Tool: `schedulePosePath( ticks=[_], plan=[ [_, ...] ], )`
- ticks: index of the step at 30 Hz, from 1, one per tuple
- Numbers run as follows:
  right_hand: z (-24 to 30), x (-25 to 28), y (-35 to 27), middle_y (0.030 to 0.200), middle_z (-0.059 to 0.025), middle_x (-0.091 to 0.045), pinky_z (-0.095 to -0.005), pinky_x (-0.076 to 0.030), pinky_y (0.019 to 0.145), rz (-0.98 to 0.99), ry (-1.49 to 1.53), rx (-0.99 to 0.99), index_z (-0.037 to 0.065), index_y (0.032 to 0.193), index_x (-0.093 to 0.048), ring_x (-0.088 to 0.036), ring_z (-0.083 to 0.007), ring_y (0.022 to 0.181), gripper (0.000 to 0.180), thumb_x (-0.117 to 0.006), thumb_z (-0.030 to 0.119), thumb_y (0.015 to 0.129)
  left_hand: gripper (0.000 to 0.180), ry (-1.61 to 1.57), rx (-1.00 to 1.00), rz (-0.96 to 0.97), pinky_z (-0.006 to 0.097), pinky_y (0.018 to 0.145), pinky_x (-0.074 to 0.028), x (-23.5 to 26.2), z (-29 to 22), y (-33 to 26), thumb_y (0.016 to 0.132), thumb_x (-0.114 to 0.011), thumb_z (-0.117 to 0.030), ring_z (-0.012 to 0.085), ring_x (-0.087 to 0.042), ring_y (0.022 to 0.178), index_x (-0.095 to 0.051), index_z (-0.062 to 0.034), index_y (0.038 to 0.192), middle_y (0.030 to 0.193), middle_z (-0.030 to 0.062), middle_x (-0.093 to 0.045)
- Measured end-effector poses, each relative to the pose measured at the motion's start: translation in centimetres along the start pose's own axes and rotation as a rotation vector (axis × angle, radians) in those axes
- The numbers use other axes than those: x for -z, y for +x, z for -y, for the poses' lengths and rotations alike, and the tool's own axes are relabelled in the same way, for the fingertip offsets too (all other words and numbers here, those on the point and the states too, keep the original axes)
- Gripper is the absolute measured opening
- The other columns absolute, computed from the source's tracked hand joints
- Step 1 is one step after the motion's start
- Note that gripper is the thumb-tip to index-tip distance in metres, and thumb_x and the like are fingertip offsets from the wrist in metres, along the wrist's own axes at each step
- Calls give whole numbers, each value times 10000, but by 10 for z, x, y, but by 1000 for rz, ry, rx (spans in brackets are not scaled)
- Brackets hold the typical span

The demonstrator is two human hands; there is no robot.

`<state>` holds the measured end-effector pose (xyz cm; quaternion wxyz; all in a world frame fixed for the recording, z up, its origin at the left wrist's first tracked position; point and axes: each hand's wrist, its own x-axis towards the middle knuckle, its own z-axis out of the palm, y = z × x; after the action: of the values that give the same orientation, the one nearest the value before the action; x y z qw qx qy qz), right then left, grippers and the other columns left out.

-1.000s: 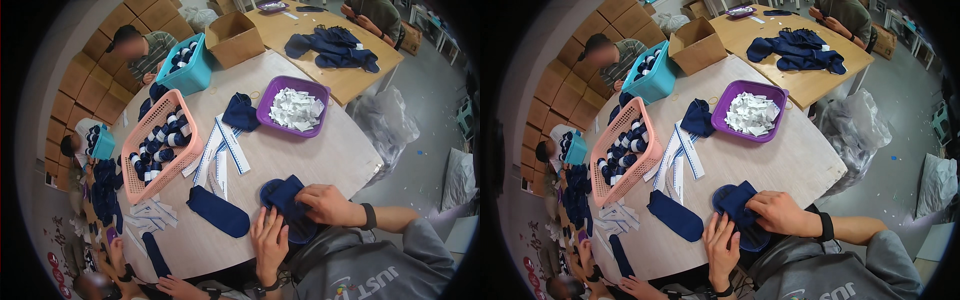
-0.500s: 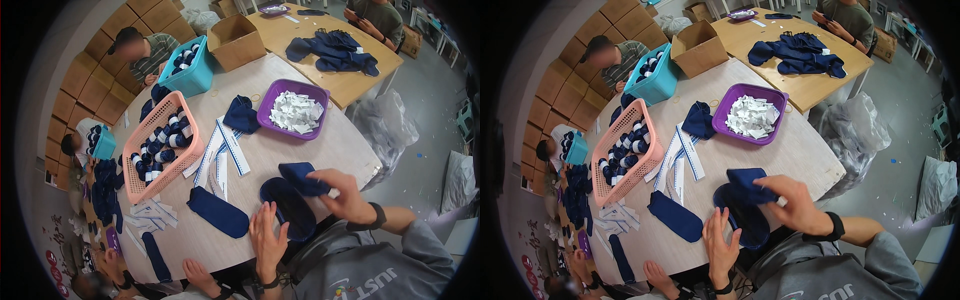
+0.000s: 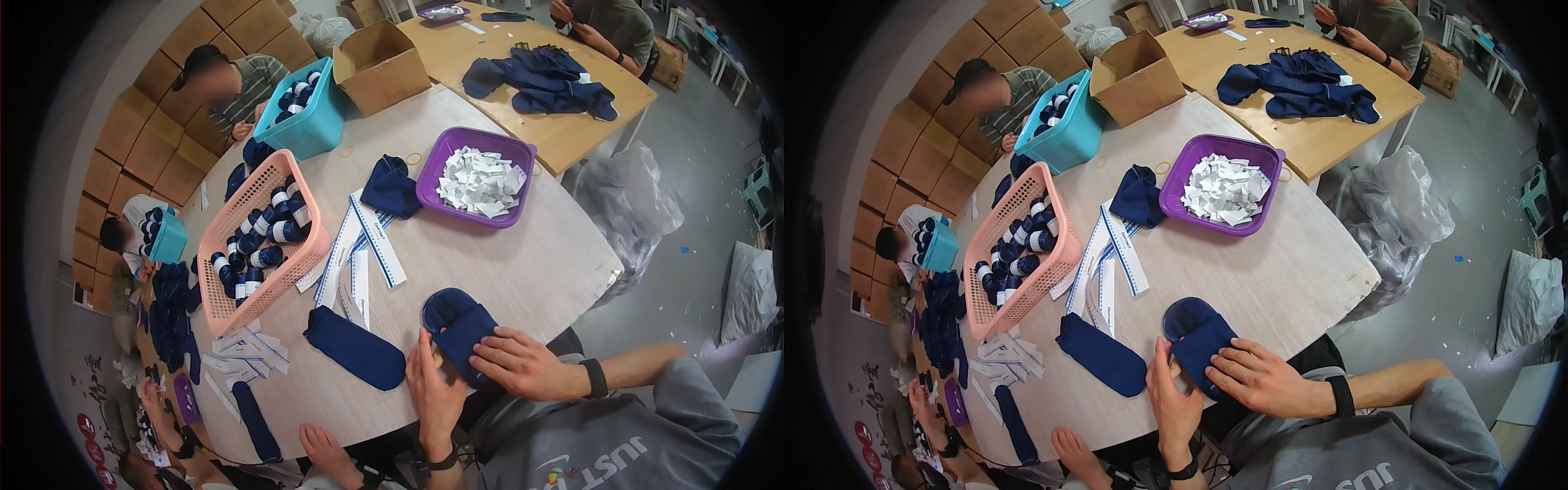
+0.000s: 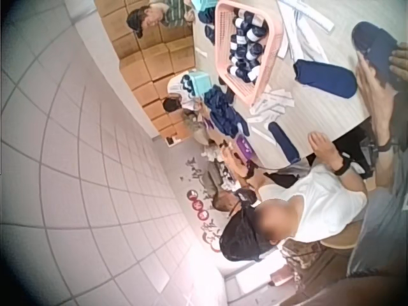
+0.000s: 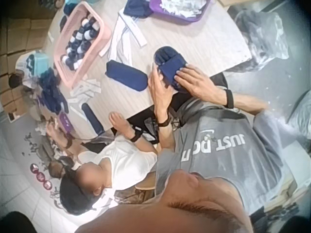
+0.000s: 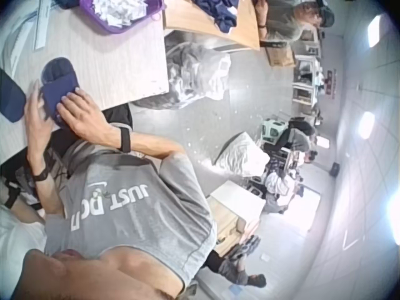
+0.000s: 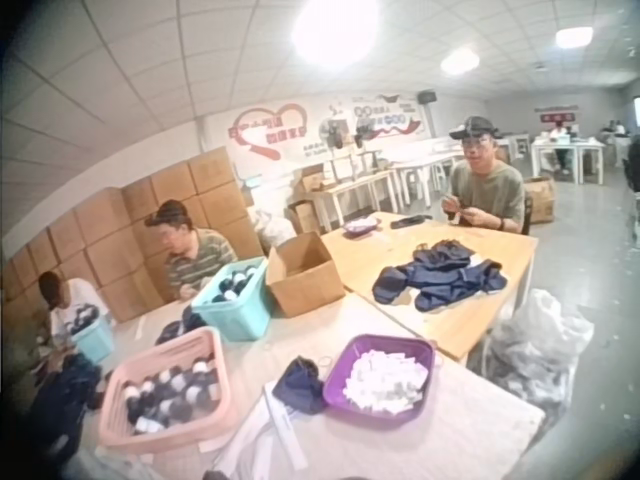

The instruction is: Attaching paper labels or elastic bands around individual pairs of socks in a workshop environment.

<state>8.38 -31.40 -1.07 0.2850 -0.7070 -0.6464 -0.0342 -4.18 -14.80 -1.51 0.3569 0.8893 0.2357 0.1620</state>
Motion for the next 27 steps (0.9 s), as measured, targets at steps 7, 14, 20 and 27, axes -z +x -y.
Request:
schedulePosePath(
  ticks=[7, 14, 20, 27],
  plan=[
    [5, 11, 7, 1303, -201, -654, -496, -399, 1156, 47, 38, -54, -20, 1335, -613, -607, -323, 1256, 490, -651, 120, 867, 889, 19, 2, 4, 505, 1172, -307, -1, 1, -1, 827, -774, -45, 418, -440, 1391, -311, 3, 1584, 1437, 229, -574],
    [3, 6, -5, 1399, -232, -591, -496, -395, 1156, 102, -133, 36, -20, 1391, -564, -590, -343, 1282, 522, -600, 153, 900, 849, 13, -60, -18, 509, 1192, -293, -2, 17, -1, 932, -723, -265, 391, -522, 1344, -269, 44, 1580, 1318, 201, -683],
    [9, 24, 6, 1350, -222, -630, -469, -449, 1095, 123, -13, 15, -15, 1382, -580, -610, -341, 1244, 513, -648, 146, 899, 836, -41, -39, 4, 475, 1183, -269, 2, 2, 0, 960, -706, -247, 391, -454, 1389, -247, 33, 1601, 1472, 268, -533],
    [-42, 29, 35, 1185, -135, -687, -461, -472, 1010, 36, 687, -160, 58, 1300, -668, -618, -306, 1172, 412, -706, 128, 896, 880, 0, -21, -16, 499, 1174, -288, -3, 5, -4, 929, -737, -276, 419, -458, 1383, -249, 33, 1593, 1427, 249, -581]
  ],
)
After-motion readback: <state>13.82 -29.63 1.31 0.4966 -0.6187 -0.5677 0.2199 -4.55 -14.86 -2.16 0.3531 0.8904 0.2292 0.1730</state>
